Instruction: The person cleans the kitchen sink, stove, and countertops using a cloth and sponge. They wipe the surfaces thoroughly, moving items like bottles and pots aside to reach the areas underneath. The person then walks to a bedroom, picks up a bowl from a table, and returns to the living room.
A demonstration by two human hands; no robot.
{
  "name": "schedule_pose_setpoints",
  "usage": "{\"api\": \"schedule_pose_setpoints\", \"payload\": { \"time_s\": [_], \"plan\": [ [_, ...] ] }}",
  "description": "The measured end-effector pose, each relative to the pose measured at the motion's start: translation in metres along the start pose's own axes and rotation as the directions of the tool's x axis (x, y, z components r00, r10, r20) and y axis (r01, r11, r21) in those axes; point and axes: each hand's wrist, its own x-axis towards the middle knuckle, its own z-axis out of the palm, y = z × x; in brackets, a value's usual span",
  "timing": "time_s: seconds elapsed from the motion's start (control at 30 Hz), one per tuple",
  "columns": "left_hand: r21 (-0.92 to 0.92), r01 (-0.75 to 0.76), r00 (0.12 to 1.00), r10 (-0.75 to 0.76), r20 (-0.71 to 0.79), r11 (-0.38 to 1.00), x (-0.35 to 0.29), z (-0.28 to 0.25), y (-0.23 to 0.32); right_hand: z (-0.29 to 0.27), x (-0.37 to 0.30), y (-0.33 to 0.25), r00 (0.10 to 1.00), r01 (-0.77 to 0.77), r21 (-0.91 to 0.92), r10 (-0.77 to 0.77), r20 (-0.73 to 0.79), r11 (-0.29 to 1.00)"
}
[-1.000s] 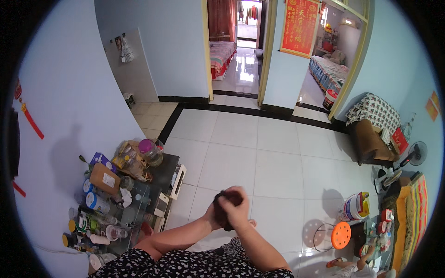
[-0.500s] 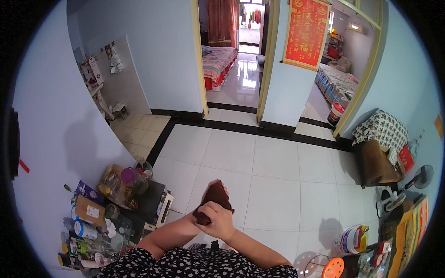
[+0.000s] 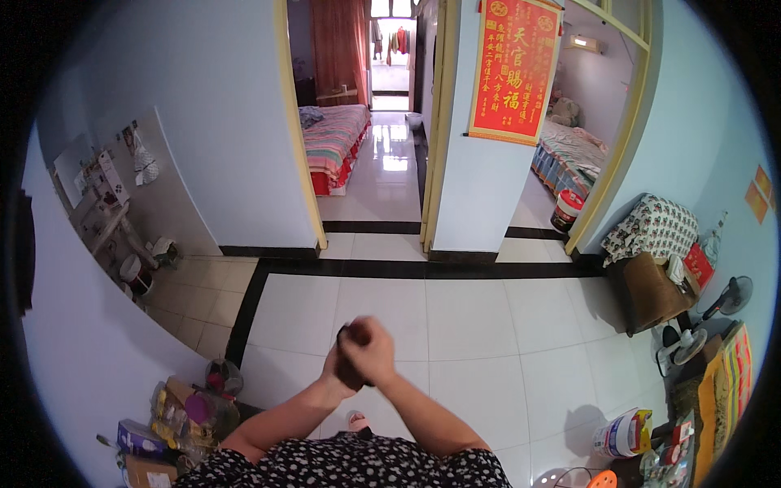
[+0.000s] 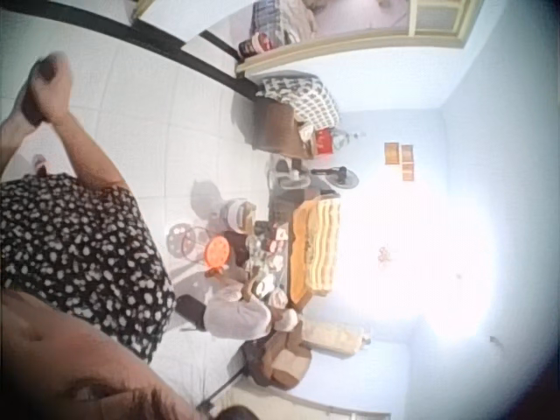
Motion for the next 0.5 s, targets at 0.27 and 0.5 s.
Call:
{"api": "schedule_pose_setpoints", "payload": {
  "time_s": [0.27, 0.5],
  "plan": [
    [-0.004, 0.161, 0.940, -0.152, 0.305, 0.987, 0.113, 0.008, 0.109, 0.033, 0.174, 0.010, 0.977, -0.032, 0.664, 0.163, -0.136, 0.747],
    [0.181, 0.061, 0.987, -0.087, 0.137, 0.982, 0.267, -0.015, 0.177, 0.029, 0.278, 0.061, 0.993, 0.042, 0.385, 0.003, -0.116, 0.922]
  ]
}}
